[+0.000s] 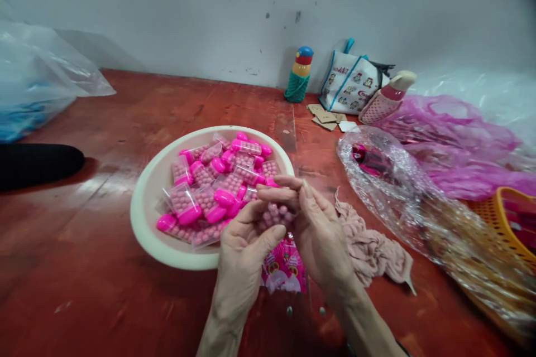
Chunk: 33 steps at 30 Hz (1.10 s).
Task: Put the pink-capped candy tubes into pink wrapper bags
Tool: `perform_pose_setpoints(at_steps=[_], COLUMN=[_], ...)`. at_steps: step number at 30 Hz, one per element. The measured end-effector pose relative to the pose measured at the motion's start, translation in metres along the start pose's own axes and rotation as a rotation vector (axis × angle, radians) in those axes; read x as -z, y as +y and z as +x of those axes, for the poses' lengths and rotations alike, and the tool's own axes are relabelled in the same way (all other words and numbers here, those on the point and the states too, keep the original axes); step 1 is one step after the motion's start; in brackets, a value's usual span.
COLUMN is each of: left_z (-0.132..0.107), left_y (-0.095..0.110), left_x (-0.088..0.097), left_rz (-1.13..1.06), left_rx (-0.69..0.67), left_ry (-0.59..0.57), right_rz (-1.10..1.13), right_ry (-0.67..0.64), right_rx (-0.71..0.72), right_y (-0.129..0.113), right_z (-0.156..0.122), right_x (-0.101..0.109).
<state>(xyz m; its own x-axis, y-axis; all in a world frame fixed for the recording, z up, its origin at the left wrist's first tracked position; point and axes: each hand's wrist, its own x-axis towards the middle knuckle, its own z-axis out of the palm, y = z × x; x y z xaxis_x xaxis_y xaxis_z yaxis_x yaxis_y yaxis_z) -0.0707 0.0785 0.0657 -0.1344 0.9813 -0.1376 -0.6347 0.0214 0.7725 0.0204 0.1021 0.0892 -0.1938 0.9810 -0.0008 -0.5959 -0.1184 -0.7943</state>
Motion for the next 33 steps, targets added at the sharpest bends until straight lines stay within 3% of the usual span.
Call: perform_pose_setpoints(at_steps=[3, 8, 15, 18, 20, 22, 25, 29, 33], left_z=[-0.007, -0.01, -0.013, -0.02, -0.025, -0.03, -0.039, -0.055, -0.076], left_y=[0.005, 0.005, -0.002, 0.003, 0.007, 0.009, 0.009, 0.007, 0.001], left_x=[-0.003, -0.006, 0.003, 0.005, 0.007, 0.009, 0.01, 0.01, 0.014], left_rz=[0.038, 0.184, 0.197, 0.277, 0.318, 0.335, 0.354, 0.371, 0.423], left_rx=[-0.014, -0.078, -0.06, -0.093, -0.163, -0.239, -0.293, -0.306, -0.178], left_ry=[-0.035, -0.084, -0.03, 0.03, 0.11, 0.167, 0.204, 0.25, 0.294], right_rz=[0.019, -0.112, -0.075, -0.155, -0.339, -0.618, -0.972, -1.42, -1.544], right_ry=[0.009, 0.089, 0.071, 0.166, 0.295, 0.378, 0.321, 0.196, 0.207], right_rx=[0.006, 0.133, 0.086, 0.147, 0.172, 0.106, 0.037, 0.117, 0.151], right_y=[-0.001, 0.002, 0.004, -0.001, 0.0, 0.007, 0.031, 0.071, 0.091], right_z=[-0.004, -0.008, -0.013, -0.02, -0.028, -0.04, -0.058, -0.071, -0.073], right_x=[-0.001, 0.0, 0.001, 0.016, 0.034, 0.052, 0.069, 0.073, 0.074])
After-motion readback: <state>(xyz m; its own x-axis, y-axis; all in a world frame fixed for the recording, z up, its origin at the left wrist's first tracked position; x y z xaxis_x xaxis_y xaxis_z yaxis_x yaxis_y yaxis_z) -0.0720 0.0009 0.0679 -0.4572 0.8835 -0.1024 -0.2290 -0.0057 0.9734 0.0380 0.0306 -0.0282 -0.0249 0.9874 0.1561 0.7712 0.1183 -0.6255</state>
